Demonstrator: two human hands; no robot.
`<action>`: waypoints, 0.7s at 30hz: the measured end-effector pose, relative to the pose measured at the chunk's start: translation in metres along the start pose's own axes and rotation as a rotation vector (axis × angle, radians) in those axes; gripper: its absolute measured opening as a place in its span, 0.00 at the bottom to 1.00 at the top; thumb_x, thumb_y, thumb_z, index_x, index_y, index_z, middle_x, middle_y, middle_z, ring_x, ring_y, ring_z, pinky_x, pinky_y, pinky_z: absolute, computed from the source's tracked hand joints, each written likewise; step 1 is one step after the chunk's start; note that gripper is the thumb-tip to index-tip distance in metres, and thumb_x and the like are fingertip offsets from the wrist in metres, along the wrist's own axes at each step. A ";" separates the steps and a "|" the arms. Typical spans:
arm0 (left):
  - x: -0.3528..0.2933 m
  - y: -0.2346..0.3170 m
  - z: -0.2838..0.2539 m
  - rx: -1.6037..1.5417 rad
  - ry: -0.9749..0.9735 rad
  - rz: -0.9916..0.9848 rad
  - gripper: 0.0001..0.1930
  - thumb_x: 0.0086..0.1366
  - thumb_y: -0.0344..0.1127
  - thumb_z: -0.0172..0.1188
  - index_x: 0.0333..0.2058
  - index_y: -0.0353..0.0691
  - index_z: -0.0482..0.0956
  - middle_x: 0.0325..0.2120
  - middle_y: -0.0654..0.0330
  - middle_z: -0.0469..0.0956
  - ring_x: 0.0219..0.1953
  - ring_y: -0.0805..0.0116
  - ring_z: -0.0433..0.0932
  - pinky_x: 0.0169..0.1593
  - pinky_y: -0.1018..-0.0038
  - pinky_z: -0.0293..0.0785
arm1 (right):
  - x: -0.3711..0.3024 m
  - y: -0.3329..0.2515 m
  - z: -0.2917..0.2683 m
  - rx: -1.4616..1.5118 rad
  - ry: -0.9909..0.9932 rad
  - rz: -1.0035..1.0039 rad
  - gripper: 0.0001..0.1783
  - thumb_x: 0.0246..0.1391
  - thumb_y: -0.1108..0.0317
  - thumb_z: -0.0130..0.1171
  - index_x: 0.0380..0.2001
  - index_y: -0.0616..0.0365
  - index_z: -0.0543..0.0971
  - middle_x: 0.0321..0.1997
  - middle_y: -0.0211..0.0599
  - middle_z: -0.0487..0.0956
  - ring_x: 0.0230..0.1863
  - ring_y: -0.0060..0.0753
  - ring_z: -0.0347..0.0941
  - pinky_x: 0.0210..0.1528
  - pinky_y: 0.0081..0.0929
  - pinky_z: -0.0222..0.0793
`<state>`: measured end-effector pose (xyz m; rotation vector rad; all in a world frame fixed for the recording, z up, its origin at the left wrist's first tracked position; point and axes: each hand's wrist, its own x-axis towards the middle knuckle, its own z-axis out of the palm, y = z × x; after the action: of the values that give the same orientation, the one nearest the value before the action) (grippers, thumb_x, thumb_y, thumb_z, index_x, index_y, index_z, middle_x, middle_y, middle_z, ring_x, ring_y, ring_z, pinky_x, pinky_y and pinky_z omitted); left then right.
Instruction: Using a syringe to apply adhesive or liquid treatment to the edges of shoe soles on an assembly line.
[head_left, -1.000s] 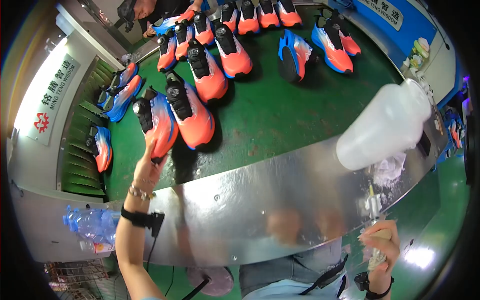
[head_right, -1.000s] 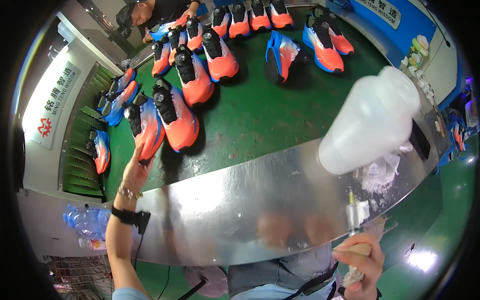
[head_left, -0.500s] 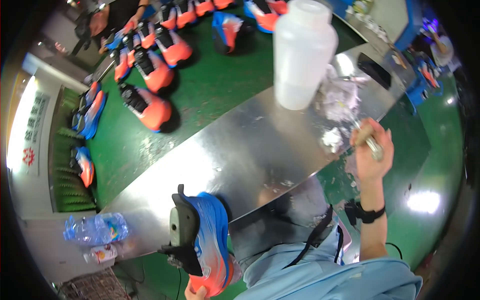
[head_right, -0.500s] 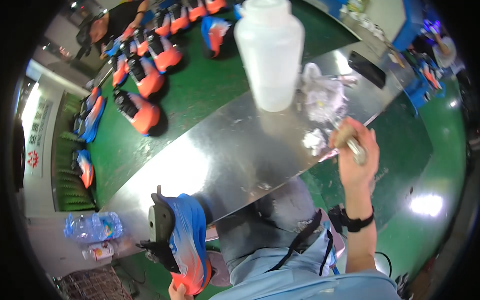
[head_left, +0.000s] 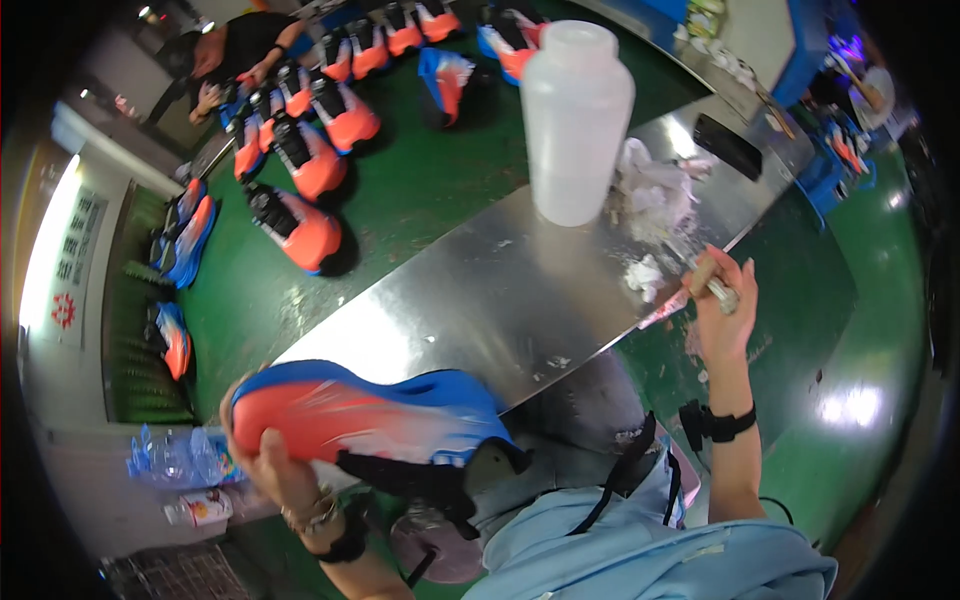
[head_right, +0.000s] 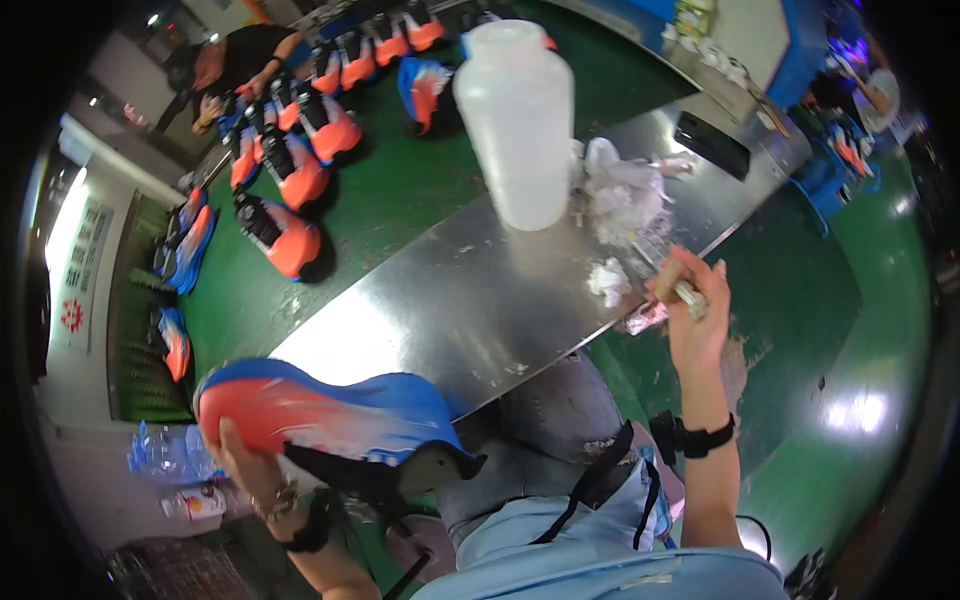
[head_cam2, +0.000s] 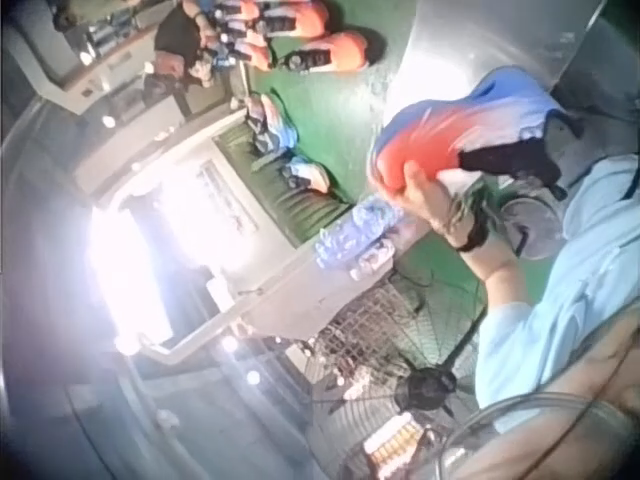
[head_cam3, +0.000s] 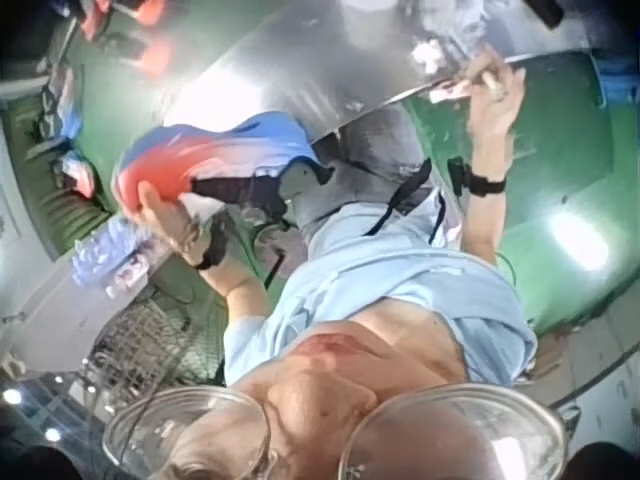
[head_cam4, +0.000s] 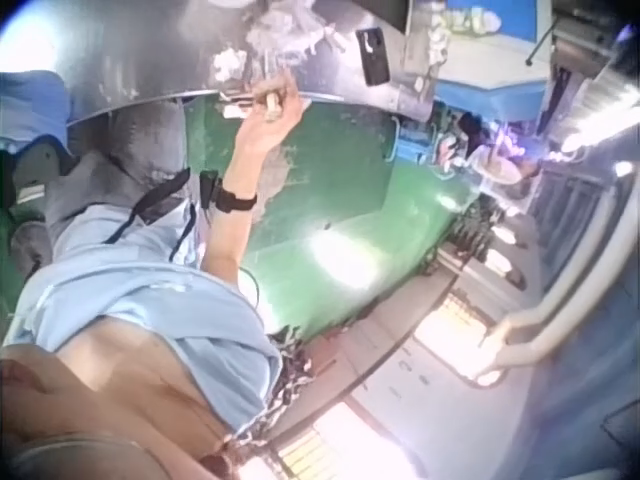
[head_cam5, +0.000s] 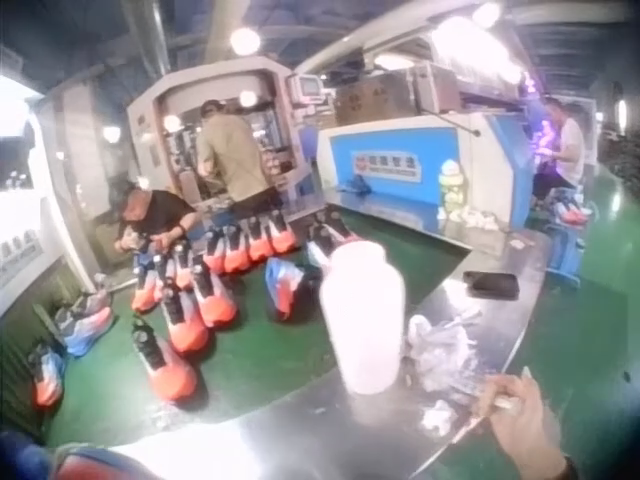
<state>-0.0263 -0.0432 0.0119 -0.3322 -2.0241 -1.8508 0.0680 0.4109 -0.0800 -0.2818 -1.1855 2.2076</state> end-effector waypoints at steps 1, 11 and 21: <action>0.011 0.014 0.035 -0.047 0.012 0.004 0.37 0.47 0.52 0.64 0.47 0.29 0.62 0.42 0.44 0.70 0.43 0.58 0.72 0.47 0.67 0.69 | -0.003 -0.003 0.004 -0.126 0.065 -0.020 0.27 0.60 0.51 0.30 0.44 0.64 0.70 0.33 0.40 0.70 0.32 0.36 0.67 0.38 0.32 0.64; 0.049 0.034 0.091 -0.036 -0.314 0.296 0.29 0.48 0.49 0.61 0.38 0.27 0.68 0.33 0.48 0.74 0.35 0.62 0.75 0.41 0.71 0.70 | -0.038 -0.052 0.158 0.065 -0.776 -0.117 0.21 0.57 0.48 0.41 0.47 0.48 0.66 0.30 0.41 0.64 0.27 0.42 0.69 0.29 0.38 0.73; 0.067 0.027 0.105 -0.185 -0.493 0.487 0.28 0.43 0.45 0.67 0.36 0.26 0.70 0.29 0.48 0.77 0.30 0.62 0.77 0.36 0.72 0.73 | -0.025 -0.050 0.202 0.394 -0.948 0.171 0.14 0.58 0.54 0.44 0.28 0.52 0.68 0.26 0.46 0.69 0.19 0.51 0.72 0.23 0.35 0.75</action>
<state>-0.0874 0.0584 0.0578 -1.3158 -1.8154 -1.7480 0.0175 0.2789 0.0740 0.9539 -1.1242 2.7428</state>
